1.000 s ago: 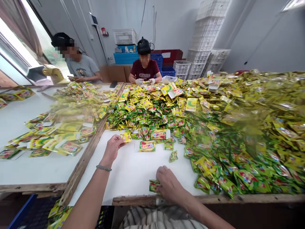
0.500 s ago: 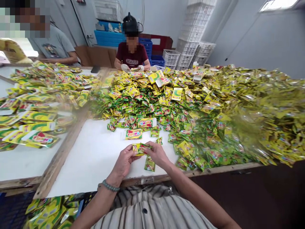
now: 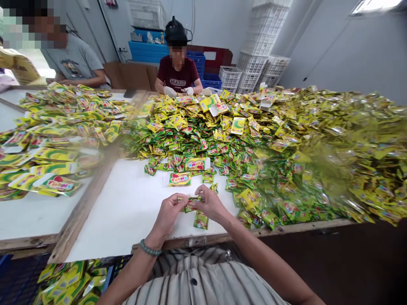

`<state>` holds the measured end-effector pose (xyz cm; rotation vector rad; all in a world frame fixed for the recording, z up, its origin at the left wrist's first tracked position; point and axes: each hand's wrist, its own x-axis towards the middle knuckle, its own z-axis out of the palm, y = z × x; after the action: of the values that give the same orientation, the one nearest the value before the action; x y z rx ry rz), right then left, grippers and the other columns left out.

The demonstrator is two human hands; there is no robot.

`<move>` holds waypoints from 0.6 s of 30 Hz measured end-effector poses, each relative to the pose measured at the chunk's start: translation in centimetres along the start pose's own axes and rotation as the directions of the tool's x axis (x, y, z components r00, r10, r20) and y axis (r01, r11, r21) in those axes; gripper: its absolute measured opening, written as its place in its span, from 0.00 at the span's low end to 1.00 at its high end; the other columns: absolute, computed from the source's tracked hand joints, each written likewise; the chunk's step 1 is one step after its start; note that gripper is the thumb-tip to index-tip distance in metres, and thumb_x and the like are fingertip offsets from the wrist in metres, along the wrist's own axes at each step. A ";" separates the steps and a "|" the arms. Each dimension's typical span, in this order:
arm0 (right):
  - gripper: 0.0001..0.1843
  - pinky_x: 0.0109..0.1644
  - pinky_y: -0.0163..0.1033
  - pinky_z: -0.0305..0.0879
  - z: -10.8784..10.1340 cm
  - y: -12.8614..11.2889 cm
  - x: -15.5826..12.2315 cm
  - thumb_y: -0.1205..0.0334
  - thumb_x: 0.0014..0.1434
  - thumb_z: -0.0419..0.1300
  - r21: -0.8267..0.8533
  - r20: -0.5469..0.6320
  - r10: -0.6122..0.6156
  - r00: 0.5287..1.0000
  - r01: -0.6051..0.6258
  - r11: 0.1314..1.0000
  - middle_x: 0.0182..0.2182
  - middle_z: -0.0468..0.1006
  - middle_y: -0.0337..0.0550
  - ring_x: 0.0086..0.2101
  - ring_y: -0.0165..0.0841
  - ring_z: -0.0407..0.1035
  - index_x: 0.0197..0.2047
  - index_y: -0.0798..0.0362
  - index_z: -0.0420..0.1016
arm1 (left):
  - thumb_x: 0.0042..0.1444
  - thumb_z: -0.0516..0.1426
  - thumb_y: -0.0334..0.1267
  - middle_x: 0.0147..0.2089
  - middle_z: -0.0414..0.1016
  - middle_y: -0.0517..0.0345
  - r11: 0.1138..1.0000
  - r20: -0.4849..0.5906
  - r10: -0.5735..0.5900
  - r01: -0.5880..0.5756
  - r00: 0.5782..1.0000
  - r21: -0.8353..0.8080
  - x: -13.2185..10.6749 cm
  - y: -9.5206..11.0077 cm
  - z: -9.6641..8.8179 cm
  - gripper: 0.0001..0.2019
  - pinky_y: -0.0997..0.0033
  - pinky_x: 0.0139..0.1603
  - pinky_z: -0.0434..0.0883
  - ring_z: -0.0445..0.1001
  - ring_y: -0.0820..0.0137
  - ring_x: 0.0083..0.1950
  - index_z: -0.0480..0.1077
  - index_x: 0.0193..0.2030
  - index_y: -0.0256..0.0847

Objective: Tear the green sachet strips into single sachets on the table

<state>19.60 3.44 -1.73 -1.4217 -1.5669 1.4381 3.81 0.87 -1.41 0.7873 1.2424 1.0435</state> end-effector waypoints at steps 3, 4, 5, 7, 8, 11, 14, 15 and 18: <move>0.18 0.24 0.30 0.48 0.4 0.2 0.2 0.60 0.46 0.63 0.056 -0.010 0.005 1.000 -0.005 0.998 0.17 0.56 0.25 0.20 0.25 0.51 0.40 0.50 0.63 | 0.36 0.70 0.43 0.27 0.79 0.56 1.000 -0.060 0.000 0.001 0.998 0.009 0.2 0.0 0.0 0.17 0.71 0.34 0.69 0.74 0.69 0.29 0.75 0.31 0.36; 0.19 0.24 0.30 0.50 0.5 0.1 0.1 0.58 0.46 0.64 0.114 0.005 0.015 1.000 -0.015 0.993 0.18 0.57 0.26 0.21 0.25 0.52 0.41 0.51 0.65 | 0.36 0.70 0.43 0.27 0.79 0.56 1.000 -0.072 -0.012 0.010 0.997 -0.029 0.4 -0.1 0.0 0.16 0.71 0.34 0.69 0.74 0.69 0.29 0.75 0.30 0.37; 0.19 0.26 0.30 0.52 0.6 0.0 0.1 0.55 0.48 0.64 0.182 0.041 0.026 0.999 -0.033 0.983 0.20 0.60 0.28 0.22 0.25 0.55 0.42 0.52 0.66 | 0.35 0.70 0.42 0.27 0.79 0.56 0.997 -0.079 -0.024 0.018 0.997 -0.074 0.6 -0.1 0.0 0.16 0.71 0.33 0.69 0.75 0.69 0.28 0.75 0.30 0.37; 0.20 0.28 0.31 0.57 0.7 -0.3 0.0 0.49 0.50 0.62 0.277 0.148 0.040 0.988 -0.080 0.957 0.25 0.67 0.34 0.26 0.27 0.61 0.43 0.53 0.69 | 0.33 0.70 0.39 0.27 0.79 0.57 0.991 -0.089 -0.043 0.031 0.995 -0.134 1.0 -0.1 0.0 0.15 0.71 0.33 0.69 0.74 0.69 0.28 0.75 0.28 0.37; 0.20 0.29 0.32 0.57 0.7 -0.5 0.0 0.47 0.52 0.61 0.286 0.188 0.040 0.981 -0.094 0.954 0.27 0.69 0.36 0.27 0.28 0.63 0.42 0.54 0.71 | 0.33 0.70 0.38 0.28 0.79 0.57 0.989 -0.092 -0.049 0.035 0.995 -0.145 1.2 -0.1 0.0 0.14 0.71 0.33 0.69 0.74 0.69 0.28 0.75 0.28 0.37; 0.20 0.29 0.33 0.58 0.7 -1.0 1.2 0.45 0.53 0.61 0.180 0.143 0.001 0.990 -0.027 0.983 0.25 0.71 0.38 0.27 0.29 0.64 0.37 0.55 0.75 | 0.33 0.70 0.38 0.30 0.80 0.56 0.988 -0.142 -0.030 0.008 0.989 -0.155 1.8 0.2 -0.2 0.15 0.73 0.35 0.69 0.74 0.70 0.31 0.76 0.29 0.36; 0.16 0.34 0.35 0.60 0.2 -1.6 4.3 0.48 0.56 0.60 -0.006 -0.004 -0.074 0.997 0.074 0.997 0.27 0.74 0.39 0.30 0.32 0.66 0.36 0.54 0.76 | 0.36 0.70 0.42 0.33 0.79 0.56 0.987 -0.260 -0.035 -0.007 0.965 -0.160 2.3 0.8 -1.2 0.17 0.74 0.37 0.70 0.75 0.72 0.33 0.76 0.33 0.37; 0.15 0.36 0.36 0.60 0.0 -1.9 5.5 0.50 0.57 0.59 -0.088 -0.031 -0.094 0.995 0.091 0.992 0.28 0.75 0.40 0.32 0.33 0.67 0.36 0.54 0.76 | 0.37 0.70 0.43 0.32 0.79 0.54 0.987 -0.284 -0.075 0.031 0.956 -0.155 2.4 0.9 -1.7 0.18 0.73 0.37 0.71 0.75 0.72 0.32 0.75 0.33 0.36; 0.09 0.39 0.36 0.59 -0.4 -2.8 8.9 0.58 0.57 0.61 -0.375 0.020 -0.144 0.989 0.141 0.916 0.31 0.75 0.43 0.35 0.34 0.67 0.34 0.55 0.75 | 0.38 0.70 0.44 0.31 0.78 0.50 0.973 -0.289 -0.222 0.192 0.931 -0.129 2.8 1.1 -2.9 0.17 0.68 0.36 0.73 0.75 0.70 0.29 0.74 0.30 0.34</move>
<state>16.71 12.26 -1.14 -1.4802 -1.9758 1.0820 0.77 3.73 -1.92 0.4175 1.4859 1.0675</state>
